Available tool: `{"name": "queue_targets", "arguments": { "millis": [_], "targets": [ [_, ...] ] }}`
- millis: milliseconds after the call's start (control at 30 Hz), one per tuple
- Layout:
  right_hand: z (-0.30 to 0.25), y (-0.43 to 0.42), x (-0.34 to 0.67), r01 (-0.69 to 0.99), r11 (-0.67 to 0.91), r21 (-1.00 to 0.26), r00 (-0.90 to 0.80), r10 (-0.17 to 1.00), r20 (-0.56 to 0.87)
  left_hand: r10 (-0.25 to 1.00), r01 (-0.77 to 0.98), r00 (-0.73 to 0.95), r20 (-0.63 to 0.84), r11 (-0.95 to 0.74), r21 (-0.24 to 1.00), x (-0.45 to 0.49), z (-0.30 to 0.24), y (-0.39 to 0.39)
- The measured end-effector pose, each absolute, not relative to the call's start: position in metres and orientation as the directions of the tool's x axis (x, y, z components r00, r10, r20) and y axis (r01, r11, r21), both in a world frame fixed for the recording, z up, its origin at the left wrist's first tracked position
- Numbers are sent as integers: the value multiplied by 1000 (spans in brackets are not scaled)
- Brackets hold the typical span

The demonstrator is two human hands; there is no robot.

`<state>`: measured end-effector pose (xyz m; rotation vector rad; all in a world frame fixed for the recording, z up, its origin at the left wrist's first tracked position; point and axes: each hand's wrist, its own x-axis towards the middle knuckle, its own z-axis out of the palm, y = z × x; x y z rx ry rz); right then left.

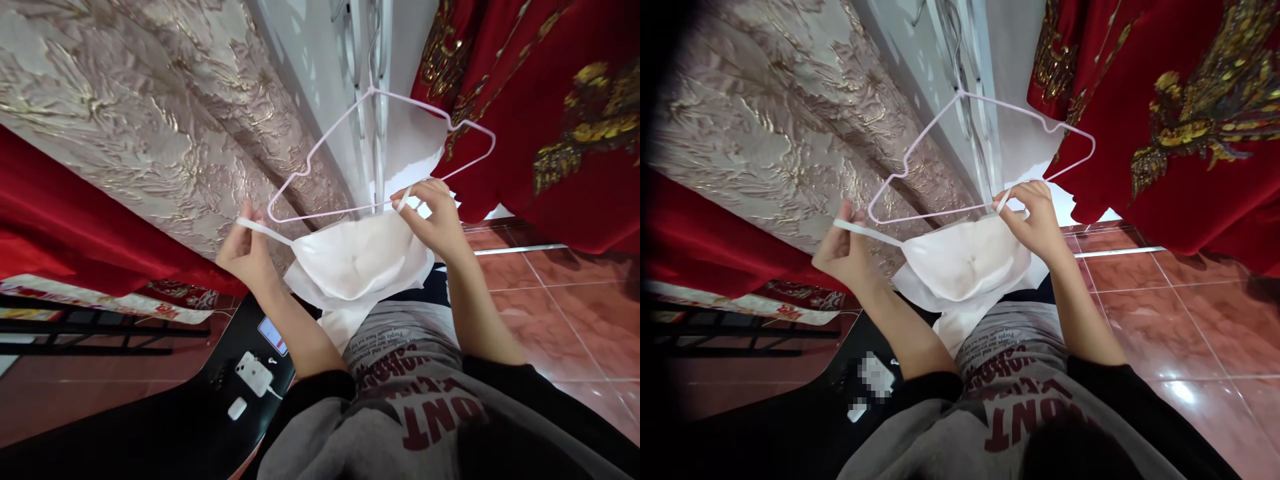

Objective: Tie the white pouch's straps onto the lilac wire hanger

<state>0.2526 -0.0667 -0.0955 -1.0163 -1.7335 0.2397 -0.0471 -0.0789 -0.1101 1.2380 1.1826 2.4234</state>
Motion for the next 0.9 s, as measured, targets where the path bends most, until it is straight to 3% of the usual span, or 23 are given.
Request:
{"name": "queue_targets", "arguments": {
  "millis": [167,267,333,467,567,633,700,767,867,900],
  "targets": [
    [-96,-74,251,501,623,-600,-59,717,695,666,159,-286,689,-676,720,-30,-63,-53],
    [-100,-75,252,521,622,-584,-23,695,719,782,157,-200,590,-569,807,-16,-40,-34],
    [-104,-74,253,540,621,-568,-33,690,723,824,165,-218,524,-498,852,-12,-37,-27],
    [-110,-69,254,571,617,-542,-57,688,723,789,169,-382,481,-452,876,-13,-68,-29],
    [-111,-69,249,588,617,-523,-69,683,727,796,-104,-523,304,-413,905,-4,-104,-37],
    [-112,-70,244,585,631,-510,-98,679,728,833,-316,-514,204,-405,858,8,-121,-41],
    [-116,-70,244,559,650,-515,-89,664,742,848,-400,-494,195,-420,814,20,-128,-43],
    [-124,-66,253,524,648,-552,72,612,788,838,-390,-501,219,-444,807,26,-127,-44],
    [-133,-48,288,477,639,-603,459,404,791,825,-368,-515,234,-459,809,24,-121,-45],
    [-132,-40,302,452,654,-607,516,364,776,823,-365,-515,240,-464,807,22,-119,-46]
  ]
}}
